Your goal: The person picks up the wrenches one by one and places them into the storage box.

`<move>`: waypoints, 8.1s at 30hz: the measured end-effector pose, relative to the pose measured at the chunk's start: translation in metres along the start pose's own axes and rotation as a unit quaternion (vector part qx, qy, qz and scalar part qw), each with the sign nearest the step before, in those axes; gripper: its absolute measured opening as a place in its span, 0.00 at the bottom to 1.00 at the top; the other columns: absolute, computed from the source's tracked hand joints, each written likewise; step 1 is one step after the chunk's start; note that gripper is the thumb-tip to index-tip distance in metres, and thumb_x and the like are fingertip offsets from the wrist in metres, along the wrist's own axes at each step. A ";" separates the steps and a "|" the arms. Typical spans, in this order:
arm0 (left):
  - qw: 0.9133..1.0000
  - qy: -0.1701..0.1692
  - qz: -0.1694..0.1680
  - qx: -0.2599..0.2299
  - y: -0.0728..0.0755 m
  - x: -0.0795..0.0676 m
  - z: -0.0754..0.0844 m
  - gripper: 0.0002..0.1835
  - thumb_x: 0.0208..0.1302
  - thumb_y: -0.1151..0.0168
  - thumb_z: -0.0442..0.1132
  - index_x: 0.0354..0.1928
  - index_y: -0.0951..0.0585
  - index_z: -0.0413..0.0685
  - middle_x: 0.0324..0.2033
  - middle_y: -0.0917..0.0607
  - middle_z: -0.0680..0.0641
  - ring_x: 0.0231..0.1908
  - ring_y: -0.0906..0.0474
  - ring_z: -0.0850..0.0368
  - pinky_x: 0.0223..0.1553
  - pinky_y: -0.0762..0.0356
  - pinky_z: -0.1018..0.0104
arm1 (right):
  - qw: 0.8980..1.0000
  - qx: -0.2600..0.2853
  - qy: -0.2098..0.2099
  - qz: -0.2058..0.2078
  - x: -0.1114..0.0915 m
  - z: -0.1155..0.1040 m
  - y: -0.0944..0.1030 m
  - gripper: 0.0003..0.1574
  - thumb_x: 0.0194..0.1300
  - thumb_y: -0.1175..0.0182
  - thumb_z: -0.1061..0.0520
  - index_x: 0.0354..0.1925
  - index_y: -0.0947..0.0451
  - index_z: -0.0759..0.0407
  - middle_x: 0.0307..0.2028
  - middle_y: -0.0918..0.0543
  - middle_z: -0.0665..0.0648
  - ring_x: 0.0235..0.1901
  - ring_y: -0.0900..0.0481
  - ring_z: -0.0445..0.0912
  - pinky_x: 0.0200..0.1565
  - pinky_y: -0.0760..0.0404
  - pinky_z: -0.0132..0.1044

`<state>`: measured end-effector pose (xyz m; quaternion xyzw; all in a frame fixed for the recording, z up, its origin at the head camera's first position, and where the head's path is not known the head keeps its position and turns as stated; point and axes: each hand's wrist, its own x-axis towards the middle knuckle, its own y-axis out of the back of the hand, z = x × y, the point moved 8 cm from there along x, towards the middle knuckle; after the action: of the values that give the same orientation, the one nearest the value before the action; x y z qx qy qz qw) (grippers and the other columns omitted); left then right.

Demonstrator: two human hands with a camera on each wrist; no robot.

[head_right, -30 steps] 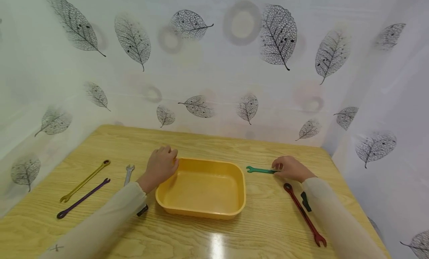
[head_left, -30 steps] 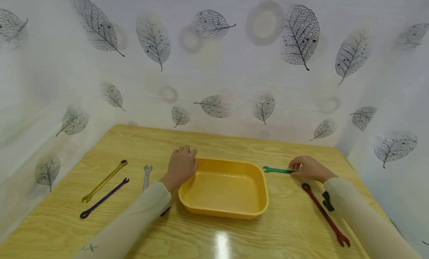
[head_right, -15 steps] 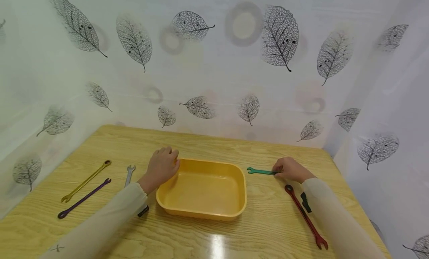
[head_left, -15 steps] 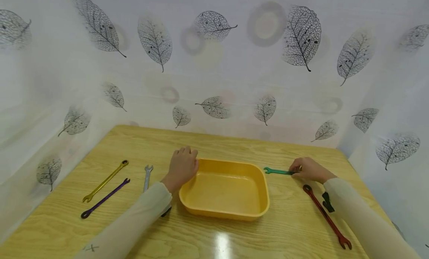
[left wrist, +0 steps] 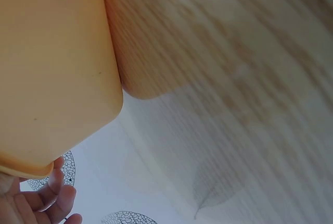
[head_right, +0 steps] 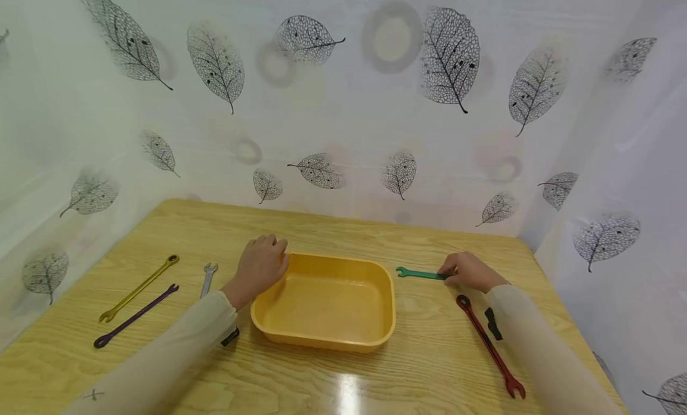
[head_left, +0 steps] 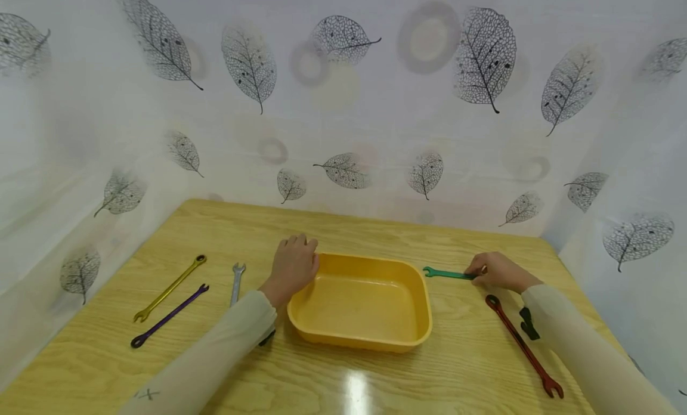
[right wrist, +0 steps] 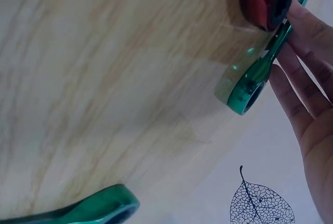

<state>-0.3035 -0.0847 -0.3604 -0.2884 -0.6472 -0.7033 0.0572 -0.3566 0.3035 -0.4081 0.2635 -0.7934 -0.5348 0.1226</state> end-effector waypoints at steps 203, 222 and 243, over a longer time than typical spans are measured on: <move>0.999 -0.010 0.031 0.003 0.006 0.002 0.006 0.06 0.57 0.39 0.39 0.34 0.19 0.44 0.27 0.19 0.43 0.29 0.23 0.48 0.35 0.24 0.53 | 0.975 0.011 0.101 0.197 -0.015 -0.115 0.046 0.11 0.55 0.36 0.66 0.39 0.19 0.58 0.33 0.18 0.53 0.29 0.26 0.34 0.33 0.20 0.31; 1.000 -0.002 0.018 -0.001 0.001 0.002 0.004 0.07 0.58 0.39 0.39 0.36 0.19 0.45 0.28 0.19 0.44 0.31 0.23 0.48 0.37 0.24 0.53 | 0.979 0.050 0.127 0.151 0.005 -0.161 0.031 0.09 0.55 0.35 0.65 0.37 0.19 0.57 0.28 0.22 0.50 0.27 0.30 0.35 0.31 0.21 0.31; 1.000 0.006 0.006 0.003 0.002 0.000 0.003 0.07 0.58 0.40 0.41 0.35 0.20 0.46 0.29 0.19 0.44 0.32 0.23 0.49 0.38 0.24 0.54 | 0.986 0.078 0.114 0.094 0.026 -0.193 0.011 0.09 0.55 0.36 0.65 0.37 0.18 0.60 0.28 0.20 0.51 0.27 0.27 0.39 0.33 0.21 0.33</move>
<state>-0.3016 -0.0817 -0.3588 -0.2879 -0.6472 -0.7027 0.0664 -0.2893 0.1410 -0.3229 0.2555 -0.8346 -0.4243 0.2409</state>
